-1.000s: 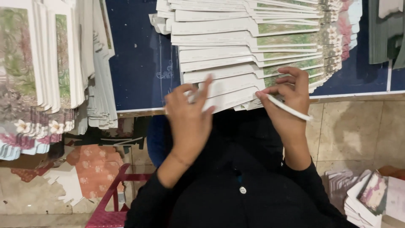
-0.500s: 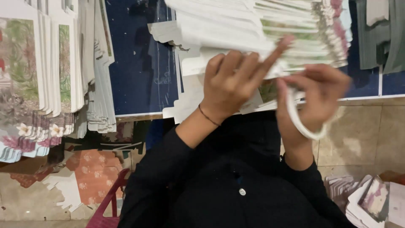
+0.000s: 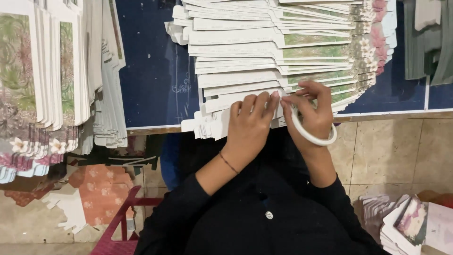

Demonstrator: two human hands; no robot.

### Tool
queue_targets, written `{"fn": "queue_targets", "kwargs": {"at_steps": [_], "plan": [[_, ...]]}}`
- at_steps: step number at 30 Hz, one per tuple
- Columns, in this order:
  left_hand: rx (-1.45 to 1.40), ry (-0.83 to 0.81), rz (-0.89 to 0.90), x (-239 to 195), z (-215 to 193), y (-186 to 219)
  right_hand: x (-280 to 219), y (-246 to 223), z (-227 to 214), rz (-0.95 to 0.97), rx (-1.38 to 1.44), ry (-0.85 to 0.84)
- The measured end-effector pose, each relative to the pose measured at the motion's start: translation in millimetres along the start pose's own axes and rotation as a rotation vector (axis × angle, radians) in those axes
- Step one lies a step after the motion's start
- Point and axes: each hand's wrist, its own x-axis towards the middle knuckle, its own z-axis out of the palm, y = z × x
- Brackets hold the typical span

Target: Applying double-sided adhesive tape to a stack of printed paper cards.

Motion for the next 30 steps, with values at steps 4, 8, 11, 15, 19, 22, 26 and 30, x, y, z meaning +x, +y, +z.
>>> {"fn": "queue_targets", "kwargs": {"at_steps": [4,8,11,15,19,22,26,30], "plan": [[0.014,0.012,-0.006,2.0,10.6,-2.5,-5.7,-17.6,-9.2,-0.103,-0.057,0.052],[-0.124,0.007,-0.053,-7.9,-1.4,-28.0,1.2,-47.3,-15.7,0.036,0.163,0.047],[-0.208,0.007,-0.162,-17.0,-44.6,-51.8,-2.6,-57.3,-2.9,0.124,0.296,-0.05],[-0.339,-0.097,-0.427,-44.6,-93.4,-71.6,-7.8,-84.5,16.7,0.223,0.402,-0.251],[-0.396,-0.107,-0.517,-69.1,-98.0,-69.0,-1.6,-108.0,28.9,0.194,0.429,-0.317],[-0.433,-0.1,-0.578,-79.5,-92.3,-64.7,1.3,-113.8,32.5,0.181,0.394,-0.347],[-0.457,-0.098,-0.638,-86.4,-81.7,-60.4,-4.8,-106.5,34.3,0.148,0.333,-0.391],[-0.41,-0.116,-0.669,-88.9,-79.1,-61.8,-21.8,-81.3,36.9,0.085,0.156,-0.277]]}}
